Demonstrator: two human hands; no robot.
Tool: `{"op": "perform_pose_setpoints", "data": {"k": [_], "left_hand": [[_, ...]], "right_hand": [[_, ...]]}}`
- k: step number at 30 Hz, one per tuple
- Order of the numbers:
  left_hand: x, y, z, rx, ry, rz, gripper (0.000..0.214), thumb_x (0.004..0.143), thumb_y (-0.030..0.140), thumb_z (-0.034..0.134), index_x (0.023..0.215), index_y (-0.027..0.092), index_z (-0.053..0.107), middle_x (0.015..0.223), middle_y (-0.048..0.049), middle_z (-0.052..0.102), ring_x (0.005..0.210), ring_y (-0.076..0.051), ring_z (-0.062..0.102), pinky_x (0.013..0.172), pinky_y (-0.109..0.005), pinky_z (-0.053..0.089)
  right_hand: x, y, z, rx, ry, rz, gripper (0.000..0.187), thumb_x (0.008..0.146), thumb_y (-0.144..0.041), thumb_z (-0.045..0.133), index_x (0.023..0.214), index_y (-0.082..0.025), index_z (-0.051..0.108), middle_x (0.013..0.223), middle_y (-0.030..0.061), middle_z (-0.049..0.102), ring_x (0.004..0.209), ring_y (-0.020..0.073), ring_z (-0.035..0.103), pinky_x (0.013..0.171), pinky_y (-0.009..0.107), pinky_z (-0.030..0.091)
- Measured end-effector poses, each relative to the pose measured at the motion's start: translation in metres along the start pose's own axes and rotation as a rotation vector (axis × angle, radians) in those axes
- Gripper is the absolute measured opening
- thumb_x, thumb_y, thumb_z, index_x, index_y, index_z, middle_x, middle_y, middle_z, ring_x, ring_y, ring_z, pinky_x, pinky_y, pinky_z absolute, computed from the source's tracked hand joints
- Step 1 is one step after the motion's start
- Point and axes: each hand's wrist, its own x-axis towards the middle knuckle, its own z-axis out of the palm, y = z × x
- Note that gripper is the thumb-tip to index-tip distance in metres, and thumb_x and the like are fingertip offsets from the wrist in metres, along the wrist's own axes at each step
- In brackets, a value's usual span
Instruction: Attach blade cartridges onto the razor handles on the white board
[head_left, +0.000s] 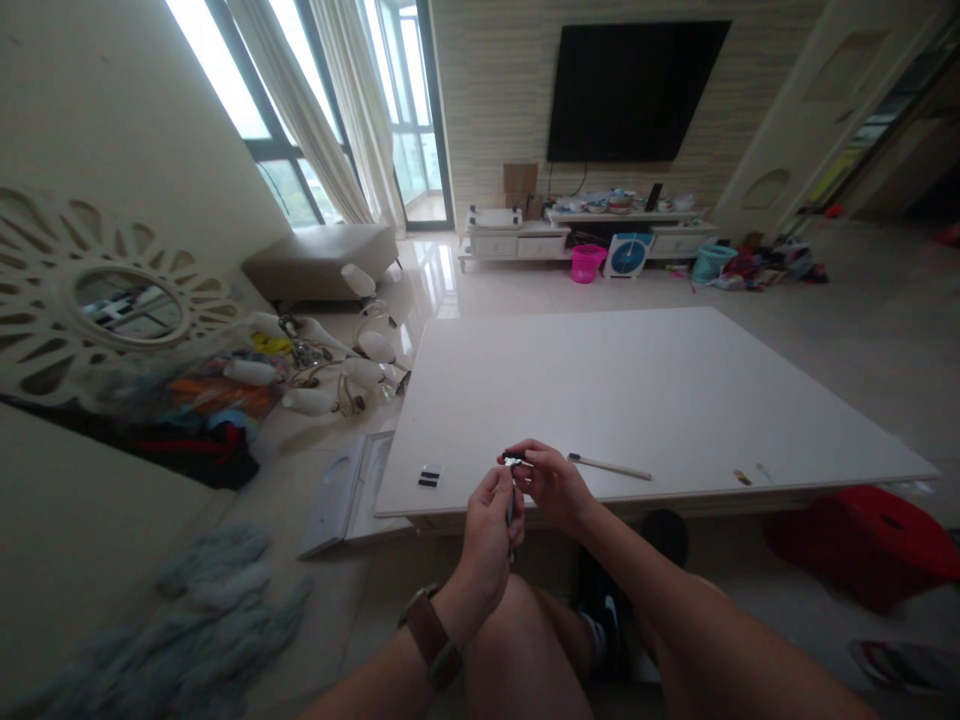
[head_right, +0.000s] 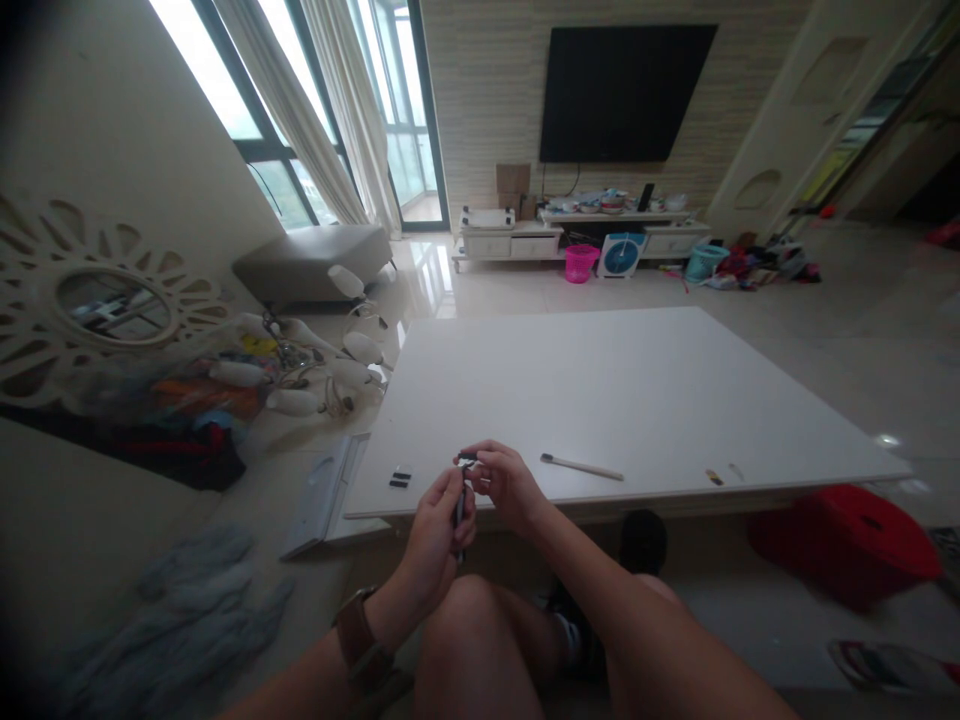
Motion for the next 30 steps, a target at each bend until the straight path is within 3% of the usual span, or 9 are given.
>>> {"op": "perform_pose_setpoints", "data": {"k": [21, 30], "left_hand": [[0.0005, -0.0012, -0.0015, -0.019, -0.001, 0.000, 0.046, 0.079, 0.060, 0.068, 0.078, 0.019, 0.046, 0.061, 0.0079, 0.046, 0.037, 0.000, 0.028, 0.035, -0.014, 0.017], [0.0000, 0.0008, -0.0006, -0.056, 0.017, -0.014, 0.042, 0.079, 0.056, 0.069, 0.082, 0.019, 0.051, 0.060, 0.0070, 0.047, 0.037, -0.002, 0.030, 0.036, -0.016, 0.017]], "right_hand": [[0.0018, 0.0082, -0.0045, -0.005, -0.009, -0.030, 0.019, 0.071, -0.033, 0.082, 0.081, -0.020, 0.074, 0.097, 0.0065, 0.075, 0.080, 0.0157, 0.063, 0.074, 0.028, 0.047], [0.0027, 0.0088, -0.0034, -0.013, -0.009, -0.021, 0.025, 0.071, -0.037, 0.082, 0.088, -0.019, 0.076, 0.097, 0.0068, 0.074, 0.069, 0.0114, 0.058, 0.066, 0.025, 0.043]]}}
